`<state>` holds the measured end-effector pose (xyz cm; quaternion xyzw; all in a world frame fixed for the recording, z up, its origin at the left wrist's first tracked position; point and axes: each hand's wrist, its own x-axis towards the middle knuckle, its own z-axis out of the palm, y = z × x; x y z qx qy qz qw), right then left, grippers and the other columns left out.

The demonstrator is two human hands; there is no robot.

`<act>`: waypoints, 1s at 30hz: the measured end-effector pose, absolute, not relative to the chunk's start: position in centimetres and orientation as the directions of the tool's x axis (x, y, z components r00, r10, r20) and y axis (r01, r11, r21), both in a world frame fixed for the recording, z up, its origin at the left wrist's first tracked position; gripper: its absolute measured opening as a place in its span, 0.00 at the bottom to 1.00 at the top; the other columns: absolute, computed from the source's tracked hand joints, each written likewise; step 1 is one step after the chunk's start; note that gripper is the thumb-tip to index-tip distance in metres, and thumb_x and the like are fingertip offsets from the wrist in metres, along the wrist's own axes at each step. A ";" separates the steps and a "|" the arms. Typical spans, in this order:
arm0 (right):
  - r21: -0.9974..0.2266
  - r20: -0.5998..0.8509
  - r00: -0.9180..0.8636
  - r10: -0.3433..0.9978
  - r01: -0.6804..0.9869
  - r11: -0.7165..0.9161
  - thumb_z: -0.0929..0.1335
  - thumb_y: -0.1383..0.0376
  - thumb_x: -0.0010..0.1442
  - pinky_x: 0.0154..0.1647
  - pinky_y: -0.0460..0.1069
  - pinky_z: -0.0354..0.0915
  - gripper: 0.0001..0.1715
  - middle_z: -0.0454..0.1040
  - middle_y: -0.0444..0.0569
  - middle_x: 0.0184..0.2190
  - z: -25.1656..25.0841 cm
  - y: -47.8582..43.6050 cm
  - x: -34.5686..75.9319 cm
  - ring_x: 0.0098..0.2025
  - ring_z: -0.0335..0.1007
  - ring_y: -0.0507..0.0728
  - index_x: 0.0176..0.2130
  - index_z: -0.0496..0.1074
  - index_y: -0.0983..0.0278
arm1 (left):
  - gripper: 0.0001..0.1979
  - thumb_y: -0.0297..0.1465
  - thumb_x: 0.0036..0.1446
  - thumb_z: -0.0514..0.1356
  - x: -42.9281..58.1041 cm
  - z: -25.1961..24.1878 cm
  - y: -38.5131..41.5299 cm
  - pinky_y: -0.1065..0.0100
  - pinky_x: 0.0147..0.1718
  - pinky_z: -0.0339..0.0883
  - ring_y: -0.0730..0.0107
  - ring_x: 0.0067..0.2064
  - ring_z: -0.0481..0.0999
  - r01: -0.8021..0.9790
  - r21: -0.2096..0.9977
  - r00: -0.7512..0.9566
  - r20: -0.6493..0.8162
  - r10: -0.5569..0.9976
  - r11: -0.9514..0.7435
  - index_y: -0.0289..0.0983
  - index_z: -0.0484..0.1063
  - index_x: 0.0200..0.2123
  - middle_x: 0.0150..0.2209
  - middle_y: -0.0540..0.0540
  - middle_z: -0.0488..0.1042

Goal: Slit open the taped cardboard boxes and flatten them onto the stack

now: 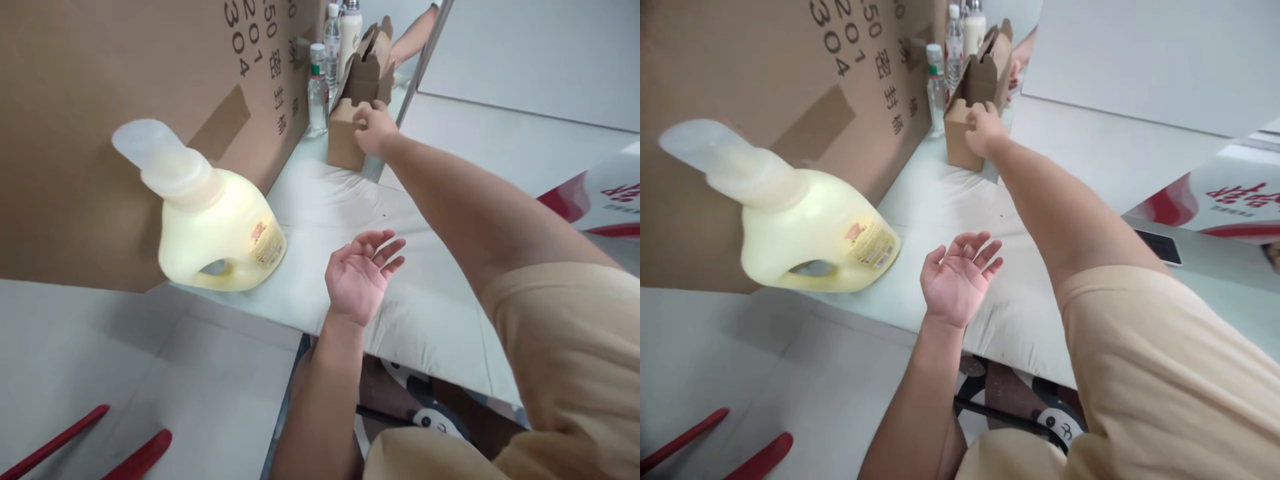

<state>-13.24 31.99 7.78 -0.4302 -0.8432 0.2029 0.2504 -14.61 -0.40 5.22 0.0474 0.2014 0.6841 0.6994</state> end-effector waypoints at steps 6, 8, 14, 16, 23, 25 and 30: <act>-0.586 0.203 -0.342 0.917 0.708 0.394 0.73 0.66 0.51 0.59 0.69 0.72 0.15 0.77 0.52 0.42 8.2 30.5 -13.5 0.51 0.76 0.67 0.41 0.71 0.60 | 0.14 0.39 0.56 0.55 -15.2 5.4 -1.1 0.63 0.44 0.72 0.62 0.42 0.81 -0.939 0.344 -0.059 -0.237 0.970 0.027 0.38 0.78 0.32 0.40 0.44 0.80; -0.606 0.221 -0.340 0.914 0.686 0.402 0.75 0.67 0.48 0.52 0.65 0.75 0.24 0.77 0.50 0.41 8.1 28.9 -13.2 0.46 0.76 0.65 0.45 0.69 0.58 | 0.13 0.38 0.56 0.54 -15.0 5.6 -1.0 0.64 0.41 0.72 0.64 0.38 0.80 -0.936 0.352 -0.112 -0.275 0.955 -0.009 0.38 0.75 0.32 0.36 0.45 0.78; -0.552 0.401 -0.464 0.790 0.566 0.612 0.71 0.73 0.49 0.40 0.56 0.72 0.23 0.77 0.46 0.33 8.7 20.2 -6.8 0.36 0.72 0.59 0.44 0.72 0.56 | 0.06 0.33 0.54 0.53 -14.6 5.0 -0.3 0.70 0.34 0.62 0.74 0.30 0.70 -0.677 0.659 -0.673 -0.374 0.639 -0.327 0.37 0.66 0.27 0.27 0.50 0.66; -0.474 0.480 -0.525 0.703 0.519 0.711 0.70 0.70 0.52 0.38 0.55 0.70 0.09 0.77 0.49 0.33 9.3 15.6 -1.6 0.35 0.71 0.58 0.35 0.75 0.58 | 0.05 0.32 0.54 0.53 -15.0 4.5 -0.1 0.70 0.37 0.61 0.73 0.34 0.71 -0.545 0.758 -0.788 -0.316 0.529 -0.360 0.38 0.65 0.28 0.30 0.49 0.66; -0.483 0.651 -0.441 0.618 0.388 0.785 0.69 0.71 0.58 0.28 0.51 0.64 0.07 0.72 0.48 0.32 8.4 -1.3 15.5 0.31 0.69 0.55 0.37 0.75 0.59 | 0.18 0.45 0.55 0.56 -13.9 2.9 1.4 0.61 0.55 0.64 0.59 0.57 0.73 -0.339 0.862 -0.691 0.044 0.722 -0.377 0.41 0.72 0.43 0.50 0.43 0.75; -0.513 0.654 -0.368 0.661 0.426 0.745 0.68 0.68 0.62 0.30 0.52 0.66 0.13 0.75 0.50 0.35 6.9 -3.7 17.2 0.34 0.71 0.57 0.47 0.77 0.59 | 0.23 0.51 0.57 0.56 -12.2 2.2 1.9 0.58 0.57 0.66 0.56 0.56 0.75 -0.342 0.849 -0.527 0.182 0.830 -0.403 0.40 0.74 0.44 0.48 0.42 0.77; -0.604 0.656 -0.100 0.748 0.525 0.600 0.66 0.56 0.69 0.40 0.55 0.68 0.23 0.74 0.51 0.39 3.7 -4.9 18.6 0.39 0.71 0.59 0.60 0.74 0.55 | 0.26 0.54 0.61 0.56 -8.4 0.8 2.7 0.56 0.64 0.65 0.54 0.59 0.77 -0.268 0.847 -0.323 0.370 0.871 -0.459 0.42 0.79 0.48 0.50 0.44 0.80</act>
